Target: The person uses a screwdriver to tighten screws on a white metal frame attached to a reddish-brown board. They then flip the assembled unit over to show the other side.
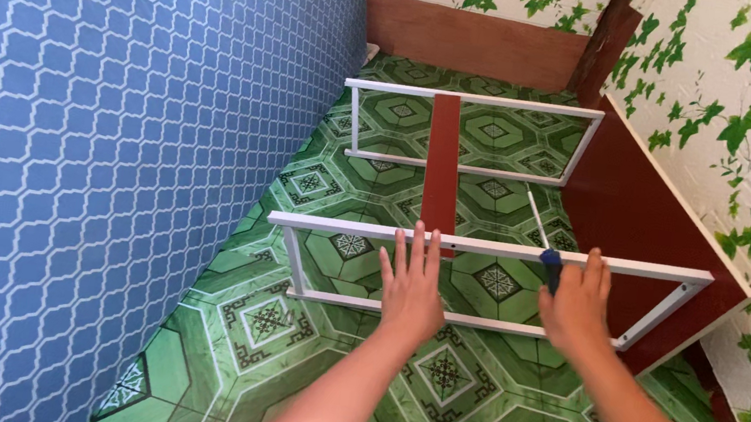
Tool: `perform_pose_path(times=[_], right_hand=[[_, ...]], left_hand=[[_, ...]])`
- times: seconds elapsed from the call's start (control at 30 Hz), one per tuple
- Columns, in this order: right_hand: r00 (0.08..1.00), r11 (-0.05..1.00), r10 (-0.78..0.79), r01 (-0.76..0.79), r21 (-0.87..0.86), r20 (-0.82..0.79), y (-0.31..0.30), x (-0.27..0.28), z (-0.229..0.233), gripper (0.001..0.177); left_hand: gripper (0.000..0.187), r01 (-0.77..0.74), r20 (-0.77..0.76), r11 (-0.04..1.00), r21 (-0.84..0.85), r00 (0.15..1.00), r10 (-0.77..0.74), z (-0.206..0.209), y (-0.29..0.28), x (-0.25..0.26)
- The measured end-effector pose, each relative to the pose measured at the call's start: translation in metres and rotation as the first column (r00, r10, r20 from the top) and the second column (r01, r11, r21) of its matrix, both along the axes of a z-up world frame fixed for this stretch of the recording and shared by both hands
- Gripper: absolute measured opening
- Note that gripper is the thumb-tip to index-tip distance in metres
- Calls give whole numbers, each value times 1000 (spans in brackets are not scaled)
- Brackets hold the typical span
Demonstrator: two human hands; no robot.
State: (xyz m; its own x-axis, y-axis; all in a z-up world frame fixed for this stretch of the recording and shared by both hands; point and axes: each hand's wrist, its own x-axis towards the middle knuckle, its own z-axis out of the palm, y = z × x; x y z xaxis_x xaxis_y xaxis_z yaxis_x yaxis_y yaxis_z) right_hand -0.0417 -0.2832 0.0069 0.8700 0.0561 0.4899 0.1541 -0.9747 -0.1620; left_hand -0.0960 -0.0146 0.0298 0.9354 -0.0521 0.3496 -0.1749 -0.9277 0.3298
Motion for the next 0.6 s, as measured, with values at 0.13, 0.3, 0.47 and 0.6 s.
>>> perform_pose_path(times=[0.13, 0.3, 0.47, 0.6], right_hand=[[990, 999, -42, 38, -31, -137, -48, 49, -10, 55], [968, 1000, 2, -8, -22, -249, -94, 95, -31, 53], [950, 998, 22, -1, 67, -312, -120, 105, -12, 49], [874, 978, -183, 207, 4, -451, -134, 87, 19, 40]], left_hand=[[108, -60, -177, 998, -1, 982, 59, 2, -16, 3], [106, -72, -103, 993, 89, 991, 81, -4, -23, 14], [105, -28, -146, 991, 131, 988, 47, -10, -19, 35], [103, -13, -63, 987, 157, 998, 23, -15, -12, 48]])
